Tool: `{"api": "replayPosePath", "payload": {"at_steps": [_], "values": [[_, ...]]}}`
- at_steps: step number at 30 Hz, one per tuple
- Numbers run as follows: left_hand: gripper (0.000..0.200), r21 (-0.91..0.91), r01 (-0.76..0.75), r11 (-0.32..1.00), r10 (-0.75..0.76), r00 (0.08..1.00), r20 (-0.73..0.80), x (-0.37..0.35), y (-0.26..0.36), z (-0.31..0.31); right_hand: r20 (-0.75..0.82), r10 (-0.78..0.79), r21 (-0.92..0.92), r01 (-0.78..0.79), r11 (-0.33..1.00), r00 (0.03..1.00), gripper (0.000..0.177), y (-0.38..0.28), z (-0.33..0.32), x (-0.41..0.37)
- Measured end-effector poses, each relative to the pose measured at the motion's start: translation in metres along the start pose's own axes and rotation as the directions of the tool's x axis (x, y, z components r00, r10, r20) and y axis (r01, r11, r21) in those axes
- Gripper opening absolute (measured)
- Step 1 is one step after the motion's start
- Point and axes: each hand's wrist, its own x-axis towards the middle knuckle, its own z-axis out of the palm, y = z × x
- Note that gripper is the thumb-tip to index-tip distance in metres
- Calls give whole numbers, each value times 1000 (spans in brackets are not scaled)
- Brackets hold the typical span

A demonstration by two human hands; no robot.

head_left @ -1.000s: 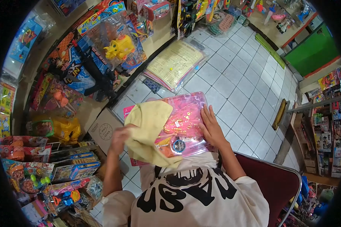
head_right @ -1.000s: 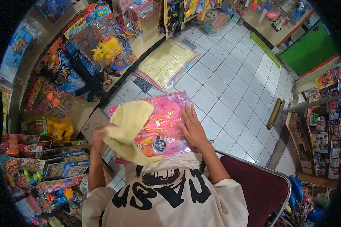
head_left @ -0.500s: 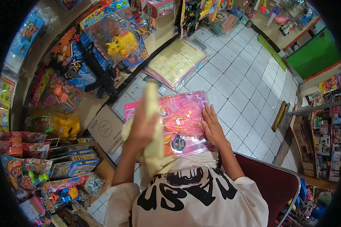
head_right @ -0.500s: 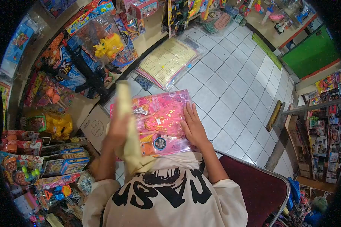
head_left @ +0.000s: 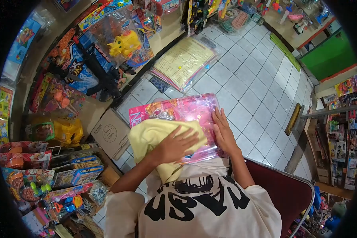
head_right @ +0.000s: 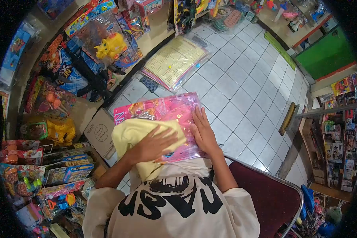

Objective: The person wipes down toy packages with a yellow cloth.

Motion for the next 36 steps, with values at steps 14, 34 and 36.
{"api": "replayPosePath", "payload": {"at_steps": [14, 34, 36], "values": [[54, 248, 632, 735, -562, 771, -300, 33, -45, 5, -33, -7, -31, 6, 1000, 999, 49, -4, 8, 1], [50, -421, -49, 906, 115, 984, 134, -8, -27, -13, -64, 28, 37, -26, 999, 998, 48, -5, 8, 2], [50, -748, 50, 662, -102, 995, -24, -4, -33, -21, -60, 34, 37, -32, 999, 998, 48, -6, 8, 2]]}}
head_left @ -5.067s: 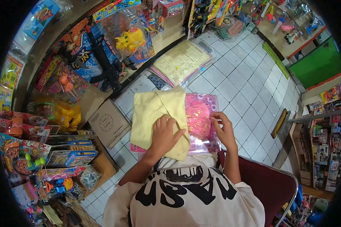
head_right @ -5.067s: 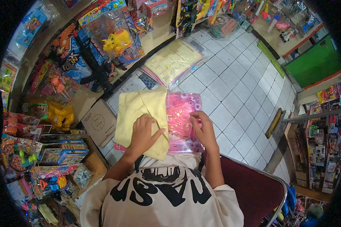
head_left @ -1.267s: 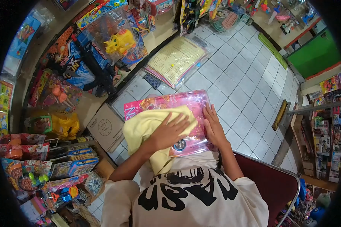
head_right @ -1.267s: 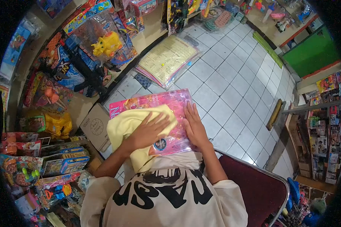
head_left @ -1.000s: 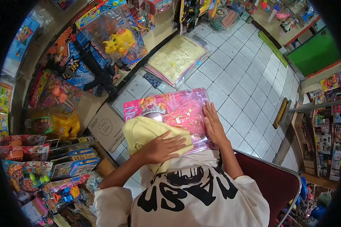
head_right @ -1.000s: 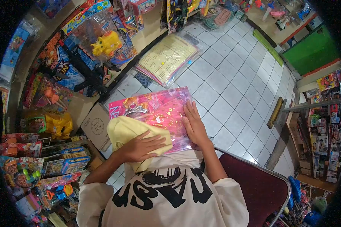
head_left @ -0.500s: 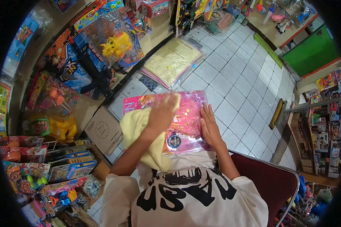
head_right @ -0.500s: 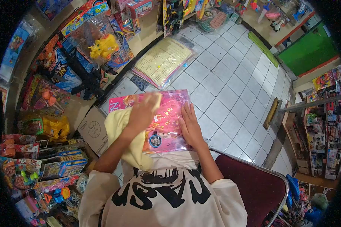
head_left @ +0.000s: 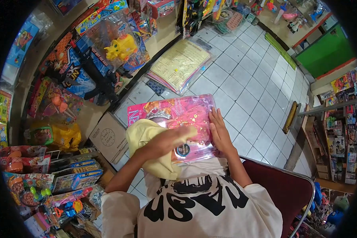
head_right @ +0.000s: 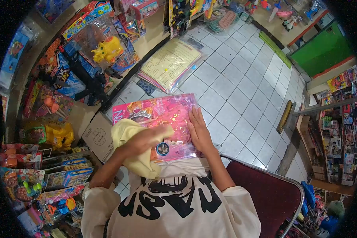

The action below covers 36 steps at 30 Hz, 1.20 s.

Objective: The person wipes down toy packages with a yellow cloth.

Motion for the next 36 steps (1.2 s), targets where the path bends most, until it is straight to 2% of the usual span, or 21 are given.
{"api": "replayPosePath", "payload": {"at_steps": [1, 2, 3, 4, 6, 7, 9, 12, 15, 18, 22, 25, 29, 32, 34, 35, 36], "values": [[50, -210, 28, 977, -54, 991, -120, 4, 3, -7, -2, 0, -7, 0, 1000, 1000, 48, -1, 0, 1], [50, -314, 20, 949, -102, 963, -249, 6, 7, -16, -1, 2, -13, -2, 1000, 1000, 48, -1, 0, 1], [49, -446, -88, 891, -120, 901, -418, 12, -3, -19, 1, 4, -18, -4, 1000, 1000, 48, -2, 0, 0], [54, -113, -90, 989, 22, 867, -497, 20, 17, -42, -1, 6, -17, -6, 1000, 1000, 48, -2, 0, 0], [51, 305, 62, 950, 106, 856, -506, 33, 24, -61, -1, 3, -15, -3, 1000, 1000, 48, 0, 1, 1], [51, 498, 113, 860, 138, 887, -441, 42, 19, -62, 1, 2, -15, -2, 1000, 1000, 48, 0, 1, 1], [52, 813, 165, 559, 152, 943, -296, 63, 2, -51, 1, -2, -14, 2, 1000, 1000, 47, 1, 1, 1], [54, 798, 74, 598, 70, 987, -144, 75, -51, -6, -4, -7, -3, 7, 1000, 1000, 47, 0, 0, 0], [54, 783, 62, 619, 98, 983, -155, 74, -47, 1, 12, -26, -64, 27, 998, 1000, 51, 2, 0, -1], [52, 791, -6, 612, 108, 991, -76, 69, -45, 4, 75, 27, -438, 9, 899, 997, 58, -7, 0, -3], [50, 773, -89, 628, 137, 991, 3, 55, -29, 8, 97, 14, -435, 30, 900, 995, 62, -1, 5, -2], [49, 701, -196, 686, 124, 981, 152, 40, -19, 19, 80, -9, -342, 36, 939, 997, 60, 4, 6, -1], [47, 471, -324, 820, 130, 908, 398, 11, -2, 17, 48, -57, -275, 68, 959, 997, 58, 4, 4, -1], [45, 274, -298, 914, 190, 914, 360, 10, -3, 1, 35, -84, -254, 90, 963, 996, 57, 3, 3, 0], [44, 39, -55, 998, 54, 998, 41, 19, -5, -12, 38, -76, -238, 83, 968, 996, 55, 2, 3, 2], [43, -108, 41, 993, -52, 994, -101, 25, -7, -20, 44, -60, -227, 68, 972, 997, 53, 0, 3, 2], [42, -349, -24, 937, -68, 966, -249, 31, -17, -28, 52, -41, -216, 51, 975, 998, 52, -2, 3, 1]]}}
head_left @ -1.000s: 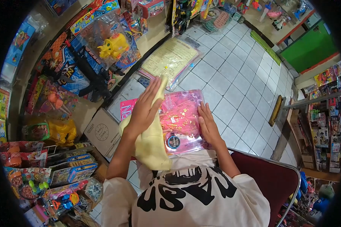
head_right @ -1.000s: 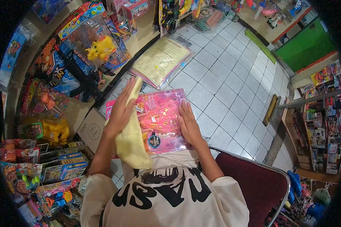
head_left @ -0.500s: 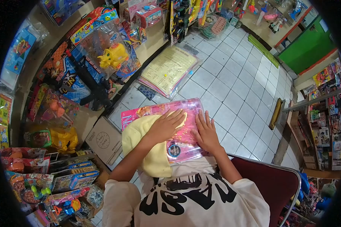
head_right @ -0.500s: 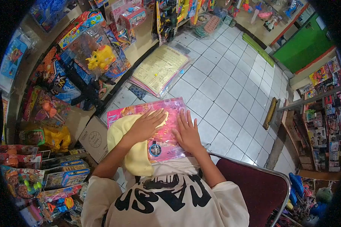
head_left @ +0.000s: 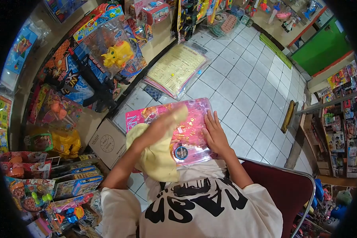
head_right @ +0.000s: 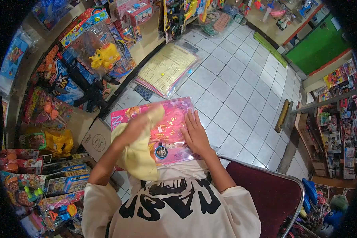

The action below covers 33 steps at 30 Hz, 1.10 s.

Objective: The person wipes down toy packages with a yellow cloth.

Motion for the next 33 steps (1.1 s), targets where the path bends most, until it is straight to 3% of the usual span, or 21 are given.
{"api": "replayPosePath", "payload": {"at_steps": [2, 3, 6, 7, 10, 11, 15, 19, 22, 23, 26, 27, 30, 31, 33], "values": [[42, 205, 43, 978, 21, 954, -298, 21, 19, -14, -28, -8, 5, 8, 1000, 1000, 52, -1, 1, 0], [42, 427, -42, 903, 214, 907, -363, 35, 11, -19, -43, -13, 5, 14, 1000, 999, 53, -1, 0, 0], [44, 840, 93, 534, 184, 957, -223, 55, -5, -12, -69, -24, 43, 27, 999, 997, 51, 3, 1, 0], [46, 890, 58, 453, 55, 994, -93, 58, -19, -7, -59, -7, 55, 10, 998, 998, 51, 2, 1, -1], [45, 925, -218, 312, 175, 970, 169, 48, -39, 10, -55, 24, 74, -20, 997, 998, 49, 3, -1, 0], [46, 895, -245, 372, 188, 964, 185, 47, -42, 10, -61, 25, 74, -20, 997, 998, 49, 2, -1, 0], [47, 818, -488, 306, 131, 872, 472, 21, -35, 38, -52, 59, 115, -52, 992, 997, 48, 2, -1, 0], [48, 749, -495, 440, 43, 845, 533, -14, -19, 61, -60, 33, 145, -24, 989, 998, 47, 4, 1, -2], [50, 620, -560, 549, -16, 735, 678, -30, -2, 54, -61, 37, 145, -28, 989, 997, 46, 2, 2, -2], [45, 557, -577, 598, 62, 726, 685, -38, -6, 53, -59, 41, 148, -32, 989, 997, 46, 2, 2, -1], [38, 440, -580, 686, 100, 673, 733, -53, 8, 44, -75, 44, 169, -31, 985, 996, 47, 0, 2, -1], [31, 390, -521, 759, 156, 727, 669, -58, 10, 40, -84, 43, 179, -27, 983, 996, 48, 0, 2, 0], [27, 382, -376, 844, -65, 635, 770, -50, 23, 17, -82, 56, 209, -38, 977, 995, 48, -4, -1, 0], [27, 465, -175, 868, -285, 590, 755, -40, 32, 9, -80, 57, 216, -39, 976, 995, 48, -3, -1, 0], [29, 205, -39, 978, -86, 819, 567, -38, 39, -6, -76, 60, 229, -41, 973, 995, 48, -2, -1, 1]]}}
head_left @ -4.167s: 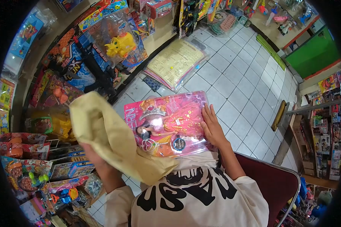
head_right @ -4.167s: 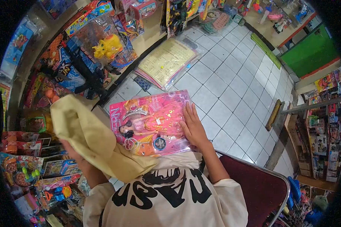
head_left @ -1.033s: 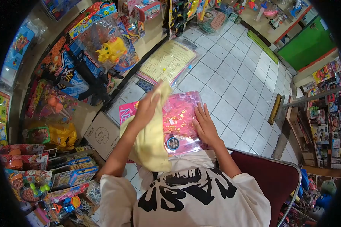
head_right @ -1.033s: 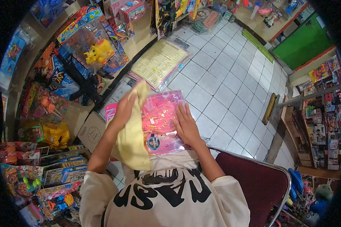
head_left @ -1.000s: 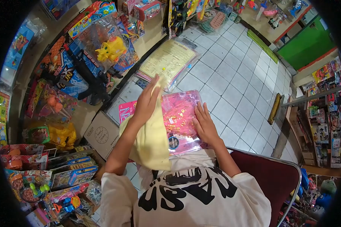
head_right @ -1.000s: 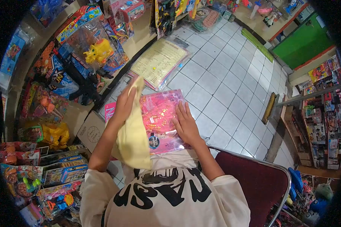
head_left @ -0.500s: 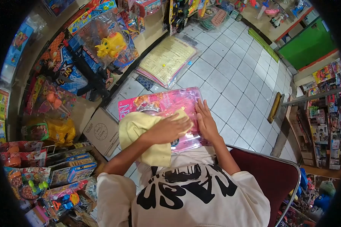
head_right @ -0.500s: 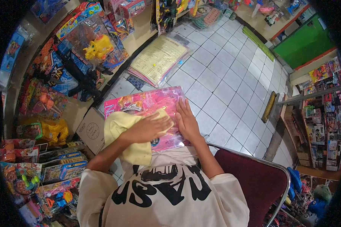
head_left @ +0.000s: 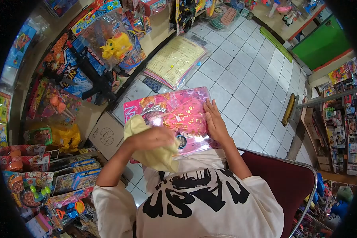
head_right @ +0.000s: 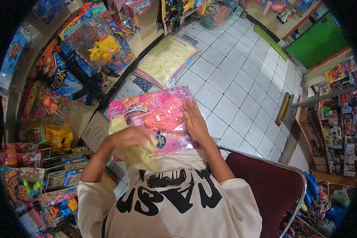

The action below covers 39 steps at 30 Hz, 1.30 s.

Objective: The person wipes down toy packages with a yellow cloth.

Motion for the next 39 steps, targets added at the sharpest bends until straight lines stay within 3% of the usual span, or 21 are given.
{"api": "replayPosePath", "payload": {"at_steps": [1, 3, 4, 5, 6, 9, 12, 15, 16, 19, 22, 23, 24, 26, 28, 31, 33, 35, 36, 39], "values": [[31, -145, -64, 987, 38, 984, -174, -2, 4, -5, 0, -2, -7, 2, 1000, 1000, 48, 2, 1, 0], [37, -355, -86, 931, -111, 859, -499, 0, 18, -11, 3, -7, -21, 7, 1000, 1000, 48, 5, 2, 0], [38, -75, -5, 997, -39, 817, -575, 6, 18, -18, 2, -6, -21, 6, 1000, 1000, 48, 4, 2, 1], [40, 203, 98, 974, 53, 778, -626, 14, 17, -29, 2, -5, -21, 5, 1000, 1000, 48, 3, 1, 1], [42, 456, 213, 864, 157, 746, -647, 21, 17, -38, 3, -5, -19, 5, 1000, 1000, 48, 2, 1, 1], [42, 735, 480, 479, 173, 770, -615, 48, -28, -40, 1, -6, -8, 6, 1000, 1000, 48, 0, 0, 1], [41, 600, 541, 590, -170, 809, -562, 61, -68, -30, -3, -5, -4, 5, 1000, 1000, 48, 0, 0, 0], [40, 662, 306, 685, 30, 895, -445, 57, -68, -24, -13, -25, -15, 25, 1000, 1000, 47, 4, 0, -2], [37, 733, 239, 637, 54, 935, -351, 58, -65, -17, -9, -20, -14, 19, 1000, 1000, 46, 4, -1, -3], [39, 590, 0, 807, 49, 997, -66, 54, -45, 15, 1, -10, -10, 10, 1000, 1000, 46, 5, -1, 0], [42, 159, -5, 987, 22, 994, -105, 43, -47, 16, 7, 1, -19, 0, 1000, 1000, 46, 4, -1, 0], [40, -197, 32, 980, -84, 961, -264, 39, -53, 13, 6, -4, -23, 4, 1000, 1000, 46, 5, 0, 0], [39, -529, 6, 848, -235, 900, -367, 36, -66, 9, 6, -7, -27, 7, 1000, 1000, 46, 5, 1, 0], [41, -664, 66, 745, -537, 650, -538, 28, -39, -26, 8, -1, -26, 2, 1000, 1000, 46, 3, 1, 0], [38, -378, -6, 926, -344, 404, -848, 36, -21, -48, 8, 1, -34, 0, 999, 1000, 46, 2, 0, 1], [34, 84, 52, 995, 53, 431, -901, 60, -51, -72, 11, -18, -56, 18, 998, 1000, 47, 3, 1, 2], [34, 329, 306, 893, 77, 617, -783, 81, -66, -71, 15, -39, -74, 40, 996, 999, 47, 6, 3, 2], [37, 584, 388, 713, -15, 841, -540, 98, -125, -57, 21, -28, -55, 30, 998, 999, 47, 6, 3, 1], [39, 373, 523, 767, -198, 745, -637, 100, -91, -51, 22, -26, -47, 27, 999, 999, 47, 6, 3, 2], [38, 453, 551, 701, -170, 746, -644, 95, -87, -51, 27, -29, -50, 30, 998, 999, 47, 3, 1, 1]]}}
